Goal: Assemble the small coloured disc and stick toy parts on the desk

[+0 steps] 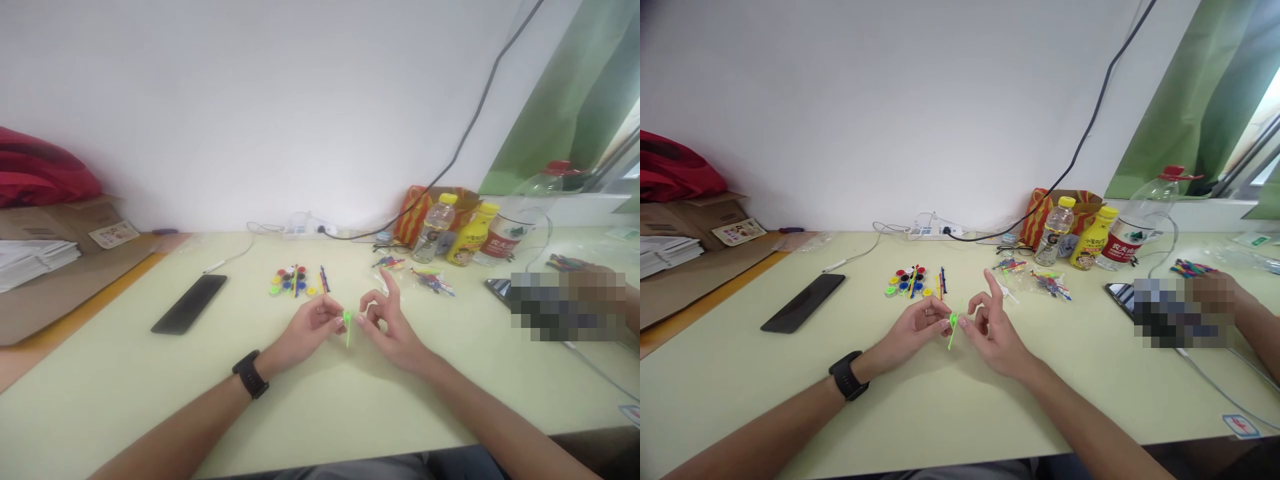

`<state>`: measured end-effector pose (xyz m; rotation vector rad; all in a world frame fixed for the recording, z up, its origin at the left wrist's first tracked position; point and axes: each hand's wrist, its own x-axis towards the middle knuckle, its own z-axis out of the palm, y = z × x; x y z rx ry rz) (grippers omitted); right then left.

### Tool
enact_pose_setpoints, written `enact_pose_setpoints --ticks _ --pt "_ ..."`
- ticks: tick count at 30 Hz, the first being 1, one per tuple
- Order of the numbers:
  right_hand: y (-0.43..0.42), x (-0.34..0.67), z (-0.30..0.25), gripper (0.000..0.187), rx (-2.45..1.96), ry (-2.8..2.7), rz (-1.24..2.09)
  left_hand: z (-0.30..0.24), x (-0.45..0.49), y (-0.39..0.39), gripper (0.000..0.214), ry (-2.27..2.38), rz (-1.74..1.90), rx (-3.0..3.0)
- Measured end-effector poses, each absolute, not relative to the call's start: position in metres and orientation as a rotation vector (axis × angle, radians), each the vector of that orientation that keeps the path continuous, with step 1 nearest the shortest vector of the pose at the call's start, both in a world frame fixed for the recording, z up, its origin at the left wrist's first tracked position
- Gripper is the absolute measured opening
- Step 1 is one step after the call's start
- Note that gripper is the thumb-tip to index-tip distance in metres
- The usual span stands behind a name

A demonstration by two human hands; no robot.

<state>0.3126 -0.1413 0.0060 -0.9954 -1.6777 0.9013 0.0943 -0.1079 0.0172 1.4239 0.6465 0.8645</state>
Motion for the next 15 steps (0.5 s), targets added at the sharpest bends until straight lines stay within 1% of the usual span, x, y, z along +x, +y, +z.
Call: enact_pose_setpoints --ticks 1,2,4,5,6,7,11,13,15 --pt "-0.141 0.314 0.006 0.037 -1.015 -1.69 0.922 0.017 0.094 -0.108 0.028 0.647 0.864 1.424" --pt "-0.14 0.315 0.006 0.033 -1.04 -1.71 0.964 0.017 0.094 -0.108 0.028 0.647 0.864 1.423" --pt "-0.137 0.317 0.008 0.059 -1.075 -1.742 1.058 0.018 0.094 -0.108 0.029 0.648 0.864 1.421" --pt "-0.136 0.318 0.008 0.066 -1.073 -1.748 1.081 0.018 0.094 -0.109 0.029 0.649 0.866 1.419" --pt "-0.135 0.319 0.009 0.067 -1.06 -1.743 1.082 0.018 0.094 -0.109 0.029 0.648 0.867 1.417" --pt "-0.135 0.318 0.01 0.063 -1.041 -1.726 1.064 0.018 0.095 -0.109 0.029 0.645 0.868 1.415" --pt "-0.136 0.313 0.013 0.031 -0.99 -1.648 1.033 0.019 0.096 -0.11 0.029 0.63 0.863 1.406" --pt "-0.137 0.31 0.012 0.025 -0.97 -1.628 1.064 0.019 0.096 -0.111 0.029 0.634 0.854 1.399" --pt "-0.138 0.308 0.009 0.028 -0.949 -1.62 1.102 0.018 0.096 -0.111 0.029 0.637 0.842 1.397"
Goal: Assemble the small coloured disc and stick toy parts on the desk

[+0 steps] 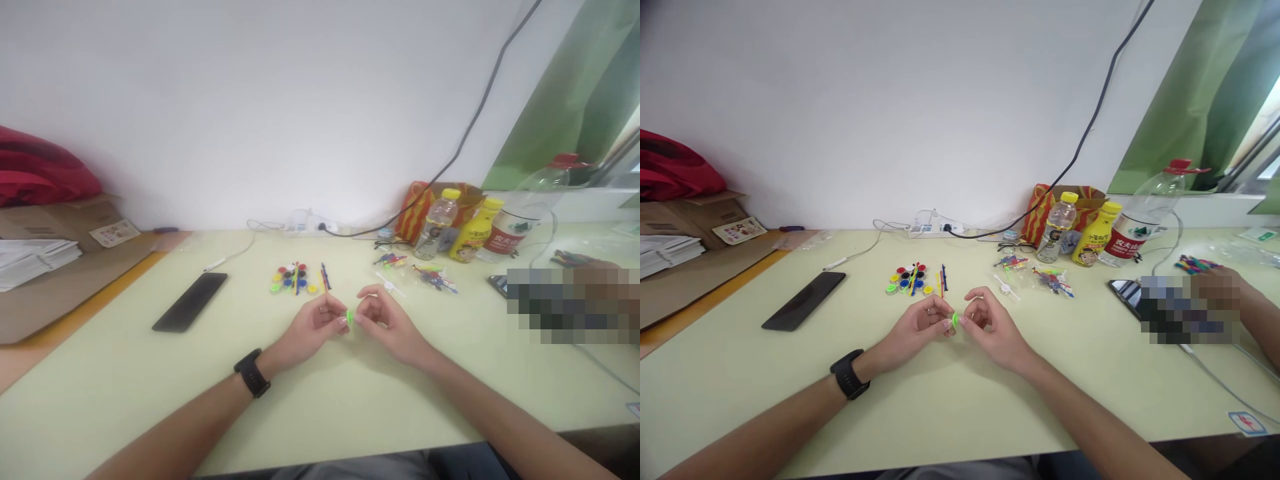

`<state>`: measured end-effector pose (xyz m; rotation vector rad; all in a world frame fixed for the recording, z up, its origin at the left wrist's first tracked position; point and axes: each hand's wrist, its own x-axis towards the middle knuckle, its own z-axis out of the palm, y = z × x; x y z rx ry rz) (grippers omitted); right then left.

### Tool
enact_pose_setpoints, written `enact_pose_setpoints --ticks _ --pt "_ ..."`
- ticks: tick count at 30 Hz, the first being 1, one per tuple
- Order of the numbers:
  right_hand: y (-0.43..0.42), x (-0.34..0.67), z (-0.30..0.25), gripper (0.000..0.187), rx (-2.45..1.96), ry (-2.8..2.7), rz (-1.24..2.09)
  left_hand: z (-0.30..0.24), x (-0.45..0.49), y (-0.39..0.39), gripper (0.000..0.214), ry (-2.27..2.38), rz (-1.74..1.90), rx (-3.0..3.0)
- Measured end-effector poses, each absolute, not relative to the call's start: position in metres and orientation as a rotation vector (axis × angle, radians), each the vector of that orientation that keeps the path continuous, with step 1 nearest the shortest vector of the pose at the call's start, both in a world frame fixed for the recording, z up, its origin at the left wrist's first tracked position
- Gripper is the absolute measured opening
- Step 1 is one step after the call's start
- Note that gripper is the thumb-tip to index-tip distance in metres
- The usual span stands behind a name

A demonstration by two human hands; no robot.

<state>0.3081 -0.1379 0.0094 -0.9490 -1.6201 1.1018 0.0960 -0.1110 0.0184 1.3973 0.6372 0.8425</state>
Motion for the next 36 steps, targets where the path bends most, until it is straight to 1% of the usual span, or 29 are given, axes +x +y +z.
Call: enact_pose_setpoints --ticks 2,7,9,12,13,14,15,16,18,19,20,21,24,26,30,36 --pt "-0.138 0.308 0.007 0.032 -0.946 -1.619 1.117 0.018 0.096 -0.111 0.029 0.634 0.831 1.399" --pt "-0.137 0.31 0.006 0.029 -0.961 -1.653 1.101 0.017 0.096 -0.11 0.026 0.621 0.841 1.412" --pt "-0.138 0.309 0.007 0.031 -0.955 -1.669 1.062 0.018 0.096 -0.11 0.026 0.622 0.842 1.412" --pt "-0.141 0.309 0.009 0.047 -0.954 -1.67 0.973 0.019 0.096 -0.11 0.027 0.626 0.842 1.403" --pt "-0.141 0.31 0.009 0.049 -0.963 -1.66 0.941 0.019 0.095 -0.11 0.027 0.628 0.845 1.402" --pt "-0.141 0.311 0.009 0.045 -0.98 -1.659 0.918 0.019 0.095 -0.11 0.027 0.629 0.85 1.402" --pt "-0.141 0.312 0.009 0.033 -1.003 -1.672 0.921 0.019 0.095 -0.11 0.027 0.632 0.855 1.402" --pt "-0.14 0.314 0.009 0.027 -1.023 -1.697 0.952 0.019 0.095 -0.11 0.028 0.637 0.861 1.4" --pt "-0.138 0.317 0.01 0.053 -1.038 -1.759 1.049 0.018 0.095 -0.11 0.028 0.645 0.867 1.395" --pt "-0.137 0.318 0.011 0.061 -1.031 -1.784 1.089 0.018 0.095 -0.11 0.029 0.647 0.868 1.392" --pt "-0.137 0.318 0.012 0.062 -1.02 -1.79 1.106 0.018 0.095 -0.11 0.029 0.645 0.868 1.39" --pt "-0.137 0.318 0.014 0.059 -1.012 -1.776 1.098 0.018 0.096 -0.11 0.029 0.641 0.867 1.391" --pt "-0.138 0.313 0.017 0.034 -1.002 -1.707 1.065 0.018 0.096 -0.11 0.028 0.625 0.865 1.4" --pt "-0.14 0.31 0.017 0.026 -0.987 -1.683 1.086 0.018 0.096 -0.11 0.027 0.619 0.862 1.398" --pt "-0.14 0.306 0.013 0.022 -0.959 -1.679 1.136 0.018 0.096 -0.111 0.028 0.625 0.842 1.396" --pt "-0.141 0.306 0.01 0.023 -0.968 -1.679 1.151 0.016 0.097 -0.112 0.028 0.666 0.826 1.45"
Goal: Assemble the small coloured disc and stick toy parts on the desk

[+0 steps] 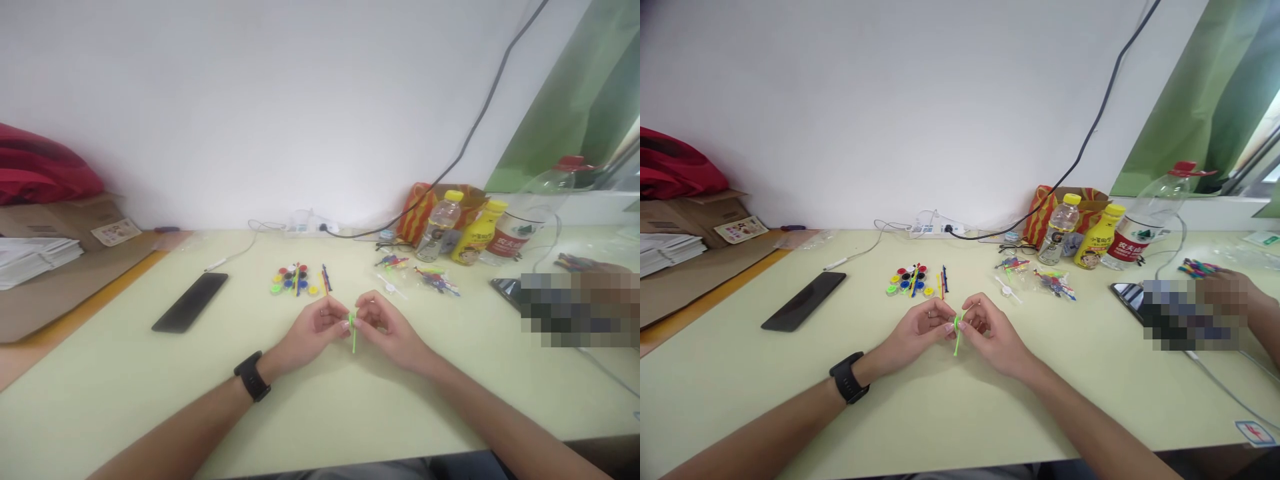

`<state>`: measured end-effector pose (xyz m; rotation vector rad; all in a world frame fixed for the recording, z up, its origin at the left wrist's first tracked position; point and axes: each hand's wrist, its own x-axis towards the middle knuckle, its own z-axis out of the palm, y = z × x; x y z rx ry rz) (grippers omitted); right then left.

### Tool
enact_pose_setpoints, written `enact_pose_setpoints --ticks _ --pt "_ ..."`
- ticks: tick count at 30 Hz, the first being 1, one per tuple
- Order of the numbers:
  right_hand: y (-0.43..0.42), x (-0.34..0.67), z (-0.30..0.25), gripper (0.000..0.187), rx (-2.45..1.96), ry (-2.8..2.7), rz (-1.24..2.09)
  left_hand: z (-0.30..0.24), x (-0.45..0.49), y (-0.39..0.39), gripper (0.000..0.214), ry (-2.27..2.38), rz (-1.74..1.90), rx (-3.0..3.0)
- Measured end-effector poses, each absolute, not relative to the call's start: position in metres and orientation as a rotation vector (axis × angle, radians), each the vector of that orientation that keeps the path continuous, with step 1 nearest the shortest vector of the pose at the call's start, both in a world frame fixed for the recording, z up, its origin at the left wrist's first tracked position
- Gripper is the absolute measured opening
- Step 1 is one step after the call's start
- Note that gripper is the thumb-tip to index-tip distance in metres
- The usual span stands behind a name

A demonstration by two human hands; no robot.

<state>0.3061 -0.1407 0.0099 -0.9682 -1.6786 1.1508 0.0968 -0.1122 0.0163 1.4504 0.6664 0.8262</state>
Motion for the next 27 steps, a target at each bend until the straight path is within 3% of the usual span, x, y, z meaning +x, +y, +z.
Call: enact_pose_setpoints --ticks 7,14,19,27 --pt "-0.134 0.312 0.005 0.023 -1.019 -1.701 1.019 0.011 0.093 -0.109 0.036 0.843 0.852 1.815" --pt "-0.115 0.345 -0.003 0.025 -1.464 -2.046 0.346 0.008 0.065 -0.081 0.029 1.226 0.969 2.492" --pt "-0.106 0.355 -0.008 0.032 -1.658 -2.012 -0.05 0.007 0.059 -0.069 0.036 1.315 0.81 2.687" --pt "-0.106 0.354 -0.013 0.023 -1.618 -2.009 -0.052 0.011 0.065 -0.072 0.032 1.282 0.641 2.805"
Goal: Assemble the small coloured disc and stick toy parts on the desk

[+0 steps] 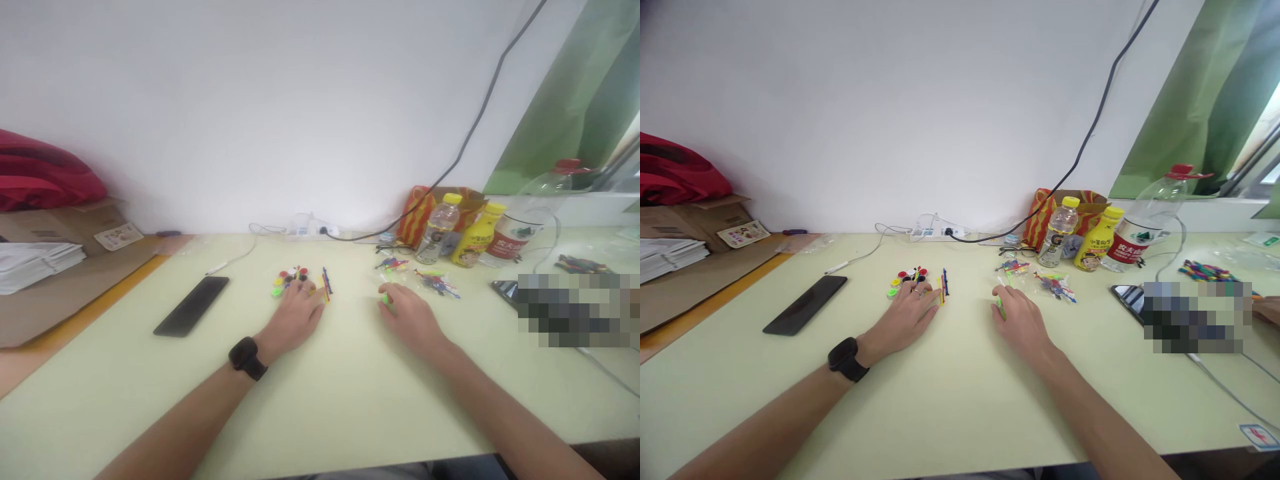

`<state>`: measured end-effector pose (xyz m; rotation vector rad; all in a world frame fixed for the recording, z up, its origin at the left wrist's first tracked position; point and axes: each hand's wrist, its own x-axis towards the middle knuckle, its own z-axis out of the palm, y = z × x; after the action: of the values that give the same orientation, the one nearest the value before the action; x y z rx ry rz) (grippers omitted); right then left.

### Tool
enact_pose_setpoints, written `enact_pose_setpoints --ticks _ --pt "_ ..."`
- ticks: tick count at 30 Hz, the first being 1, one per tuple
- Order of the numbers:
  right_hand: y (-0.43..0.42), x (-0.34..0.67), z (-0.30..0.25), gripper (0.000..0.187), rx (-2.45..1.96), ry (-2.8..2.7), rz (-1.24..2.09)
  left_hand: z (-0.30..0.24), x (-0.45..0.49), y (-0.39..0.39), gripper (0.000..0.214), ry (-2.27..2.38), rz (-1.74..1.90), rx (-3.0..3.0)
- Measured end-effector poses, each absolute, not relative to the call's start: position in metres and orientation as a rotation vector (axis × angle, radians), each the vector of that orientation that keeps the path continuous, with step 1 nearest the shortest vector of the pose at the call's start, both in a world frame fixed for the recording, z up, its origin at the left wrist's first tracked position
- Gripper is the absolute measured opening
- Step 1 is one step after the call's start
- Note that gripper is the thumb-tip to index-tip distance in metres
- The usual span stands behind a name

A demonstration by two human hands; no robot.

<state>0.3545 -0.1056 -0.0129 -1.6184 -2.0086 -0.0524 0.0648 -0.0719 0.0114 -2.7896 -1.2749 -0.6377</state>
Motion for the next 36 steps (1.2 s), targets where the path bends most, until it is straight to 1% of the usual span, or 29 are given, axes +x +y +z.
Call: enact_pose_setpoints --ticks 5,8,11,17,21,24,27,32,36 --pt "-0.103 0.362 -0.013 0.027 -1.537 -2.047 0.034 0.011 0.065 -0.073 0.031 -1.244 -0.714 -2.837" --pt "-0.099 0.367 -0.012 0.027 -1.514 -2.046 0.0 0.011 0.065 -0.073 0.033 -1.238 -0.751 -2.847" --pt "-0.097 0.372 -0.013 0.027 -1.518 -2.038 -0.037 0.011 0.066 -0.073 0.026 -1.234 -0.748 -2.825" --pt "-0.092 0.382 -0.016 0.03 -1.557 -2.052 0.017 0.009 0.065 -0.076 0.018 -1.358 -0.752 -2.858" --pt "-0.092 0.382 -0.014 0.027 -1.545 -2.039 -0.039 0.013 0.065 -0.081 0.013 -1.39 -0.775 -2.896" --pt "-0.097 0.376 -0.01 0.019 -1.484 -2.006 -0.044 0.017 0.068 -0.089 0.01 -1.356 -0.751 -2.971" --pt "-0.107 0.362 -0.005 0.012 -1.38 -1.999 0.078 0.018 0.077 -0.1 0.011 -1.26 -0.722 -3.102" --pt "-0.125 0.333 0.001 0.018 -1.191 -2.176 0.394 0.02 0.091 -0.117 0.025 -1.043 -0.707 -3.224" --pt "-0.131 0.321 0.002 0.016 -1.133 -2.289 0.456 0.027 0.089 -0.115 0.027 -0.974 -0.77 -3.226"
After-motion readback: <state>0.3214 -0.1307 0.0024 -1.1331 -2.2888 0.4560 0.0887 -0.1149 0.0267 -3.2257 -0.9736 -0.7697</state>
